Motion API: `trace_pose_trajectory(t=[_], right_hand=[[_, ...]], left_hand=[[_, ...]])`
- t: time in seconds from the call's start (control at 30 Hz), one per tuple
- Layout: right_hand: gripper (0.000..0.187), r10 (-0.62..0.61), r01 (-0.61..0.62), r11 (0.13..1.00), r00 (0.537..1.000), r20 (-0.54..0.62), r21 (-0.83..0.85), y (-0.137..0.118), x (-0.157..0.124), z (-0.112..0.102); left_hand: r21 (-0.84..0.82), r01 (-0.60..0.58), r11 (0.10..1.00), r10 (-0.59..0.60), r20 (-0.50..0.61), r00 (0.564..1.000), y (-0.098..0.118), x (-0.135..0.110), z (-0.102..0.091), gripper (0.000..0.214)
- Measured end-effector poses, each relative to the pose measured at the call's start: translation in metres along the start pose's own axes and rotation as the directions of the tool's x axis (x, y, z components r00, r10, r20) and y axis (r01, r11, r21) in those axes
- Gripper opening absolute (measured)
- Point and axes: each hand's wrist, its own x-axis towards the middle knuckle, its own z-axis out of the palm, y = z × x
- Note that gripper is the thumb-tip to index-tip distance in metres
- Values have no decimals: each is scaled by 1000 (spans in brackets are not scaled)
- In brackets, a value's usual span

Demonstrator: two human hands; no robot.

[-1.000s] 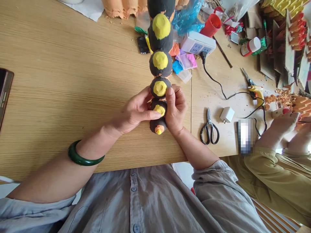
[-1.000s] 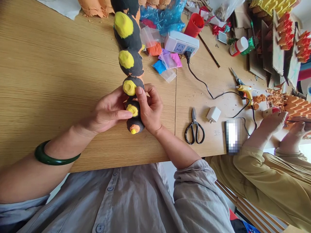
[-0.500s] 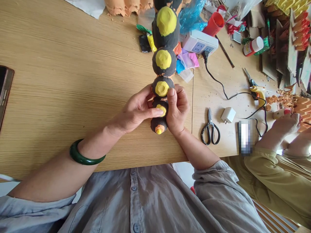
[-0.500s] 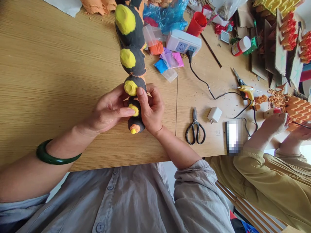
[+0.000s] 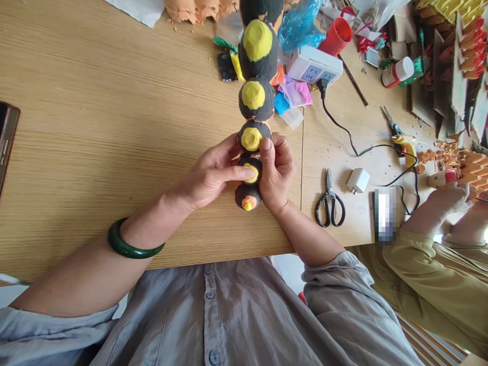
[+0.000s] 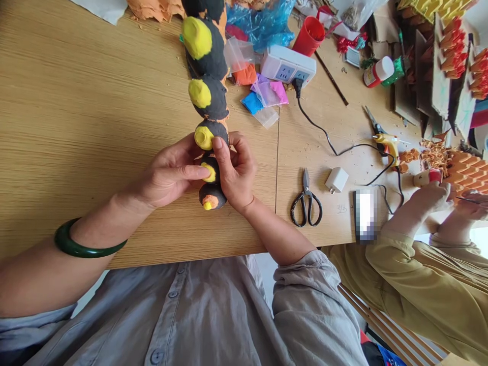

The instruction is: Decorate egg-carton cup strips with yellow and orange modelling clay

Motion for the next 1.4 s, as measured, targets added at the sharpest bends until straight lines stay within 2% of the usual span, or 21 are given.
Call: trace_pose_trajectory(t=[0.1,0.27,0.37,0.47,0.6,0.77,0.93,1.03,1.17,1.4], right_hand=[[37,17,-18,999,1000,19,43,2,-1,1],[34,183,-177,981,981,71,-75,9,-5,0],[33,146,-145,989,986,85,-21,12,-7,0],[34,128,-127,992,988,92,-16,15,-7,0],[33,137,-136,990,985,100,-23,19,-5,0],[38,126,-125,992,987,99,-13,15,-3,0],[52,-3,-3,998,997,83,64,9,-3,-1],[43,66,-65,998,993,100,-14,11,-3,-1],[34,165,-152,982,980,112,-116,13,-4,-1],[47,-33,34,999,993,110,-12,10,-2,-5]], left_hand=[[-43,35,998,-36,-1,999,1,0,2,49],[-81,155,985,-153,31,988,1,0,-3,57],[-93,182,979,-178,47,983,0,1,-8,61],[-88,202,975,-202,18,979,-1,1,-9,61],[-86,201,976,-200,19,980,0,1,-8,59],[-42,167,985,-161,108,981,0,0,-15,55],[-48,174,984,-168,108,980,-2,0,-19,55],[-39,154,987,-149,110,983,-1,0,-15,56],[-103,117,988,-112,60,992,-1,0,-7,43],[-93,97,991,-95,28,995,-9,5,-10,49]])
